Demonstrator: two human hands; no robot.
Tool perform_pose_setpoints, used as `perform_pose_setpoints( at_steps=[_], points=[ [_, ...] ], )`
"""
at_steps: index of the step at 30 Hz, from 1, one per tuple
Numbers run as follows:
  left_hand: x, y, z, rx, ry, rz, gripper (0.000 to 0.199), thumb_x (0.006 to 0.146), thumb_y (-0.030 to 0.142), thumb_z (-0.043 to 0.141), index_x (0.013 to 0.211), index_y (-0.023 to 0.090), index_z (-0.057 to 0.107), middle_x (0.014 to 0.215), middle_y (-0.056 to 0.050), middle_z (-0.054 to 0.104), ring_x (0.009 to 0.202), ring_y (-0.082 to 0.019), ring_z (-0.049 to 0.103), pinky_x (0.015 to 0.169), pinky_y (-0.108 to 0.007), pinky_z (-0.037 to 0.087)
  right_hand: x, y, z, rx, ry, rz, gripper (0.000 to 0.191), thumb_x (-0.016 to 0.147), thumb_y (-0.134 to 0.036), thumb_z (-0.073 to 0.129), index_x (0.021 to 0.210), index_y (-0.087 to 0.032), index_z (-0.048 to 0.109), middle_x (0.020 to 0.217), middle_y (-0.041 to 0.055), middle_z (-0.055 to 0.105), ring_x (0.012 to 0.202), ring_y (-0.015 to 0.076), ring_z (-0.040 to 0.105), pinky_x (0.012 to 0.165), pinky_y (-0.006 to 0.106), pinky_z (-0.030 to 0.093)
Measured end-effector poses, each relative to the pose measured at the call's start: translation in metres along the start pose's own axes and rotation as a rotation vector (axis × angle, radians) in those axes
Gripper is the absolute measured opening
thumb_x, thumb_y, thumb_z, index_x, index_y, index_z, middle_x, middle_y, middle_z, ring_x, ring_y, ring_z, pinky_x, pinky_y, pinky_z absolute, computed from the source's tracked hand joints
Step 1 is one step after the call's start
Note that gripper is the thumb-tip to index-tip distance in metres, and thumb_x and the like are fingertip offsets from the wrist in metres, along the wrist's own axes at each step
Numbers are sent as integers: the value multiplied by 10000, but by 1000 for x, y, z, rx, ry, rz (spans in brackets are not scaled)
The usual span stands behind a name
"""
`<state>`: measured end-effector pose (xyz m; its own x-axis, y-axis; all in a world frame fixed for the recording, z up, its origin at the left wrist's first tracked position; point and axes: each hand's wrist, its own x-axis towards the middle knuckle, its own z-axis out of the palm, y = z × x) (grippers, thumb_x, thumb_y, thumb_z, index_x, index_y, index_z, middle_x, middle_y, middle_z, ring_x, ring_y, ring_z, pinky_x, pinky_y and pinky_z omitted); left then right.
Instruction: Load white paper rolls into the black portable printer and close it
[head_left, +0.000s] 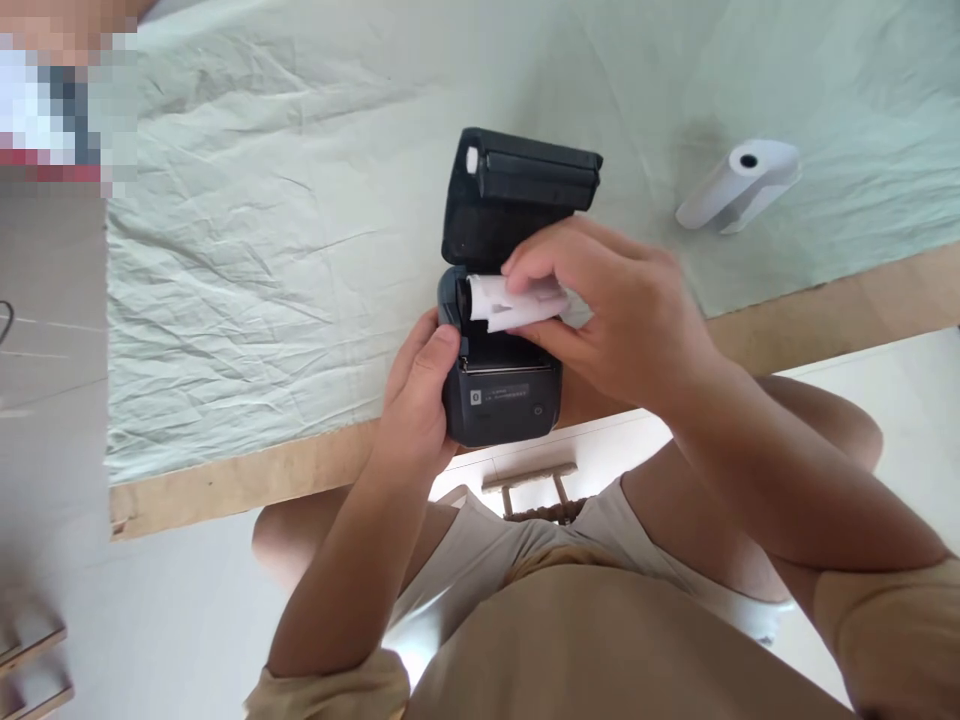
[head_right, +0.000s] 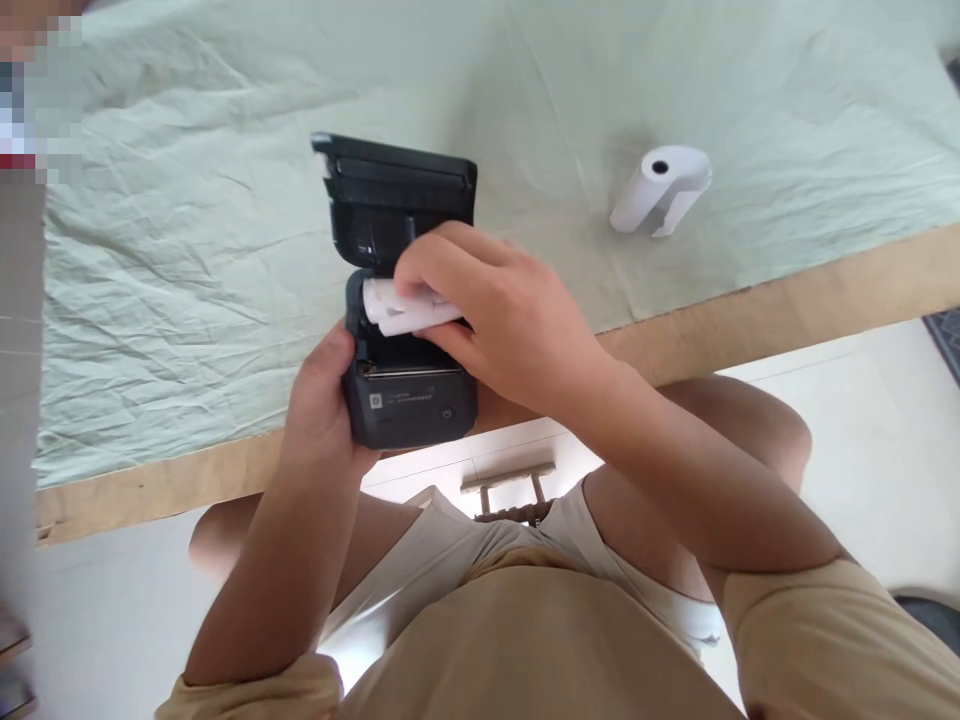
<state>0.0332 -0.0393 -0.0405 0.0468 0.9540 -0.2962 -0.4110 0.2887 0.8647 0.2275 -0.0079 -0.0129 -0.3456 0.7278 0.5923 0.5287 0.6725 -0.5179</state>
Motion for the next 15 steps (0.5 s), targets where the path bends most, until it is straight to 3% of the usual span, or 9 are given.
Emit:
perform_pose_setpoints(
  at_steps=[4, 9, 15],
  points=[
    [0, 1, -1, -5, -12, -26, 406, 943, 599, 863, 1077, 224, 787, 1092, -54, 882, 1127, -299, 865, 889, -353, 706, 3, 7, 3, 50, -105, 81, 227, 946, -42, 616, 938, -258, 684, 1075, -7, 855, 938, 173, 810, 802, 319, 625],
    [-1, 2, -1, -19, 14, -60, 467, 900, 630, 908, 1103, 228, 785, 1012, -40, 866, 1065, -288, 867, 856, -350, 706, 2, 1, 2, 57, -22, 41, 200, 936, -72, 598, 902, -266, 634, 883, -19, 799, 850, 195, 788, 780, 369, 607],
    [-2, 6, 0, -35, -7, -27, 450, 872, 585, 949, 1043, 201, 789, 825, 8, 768, 708, -157, 740, 606, -250, 594, -6, -7, 6, 104, -26, -171, 238, 896, -47, 606, 928, -279, 565, 956, -41, 804, 883, 168, 766, 816, 400, 563]
  ],
)
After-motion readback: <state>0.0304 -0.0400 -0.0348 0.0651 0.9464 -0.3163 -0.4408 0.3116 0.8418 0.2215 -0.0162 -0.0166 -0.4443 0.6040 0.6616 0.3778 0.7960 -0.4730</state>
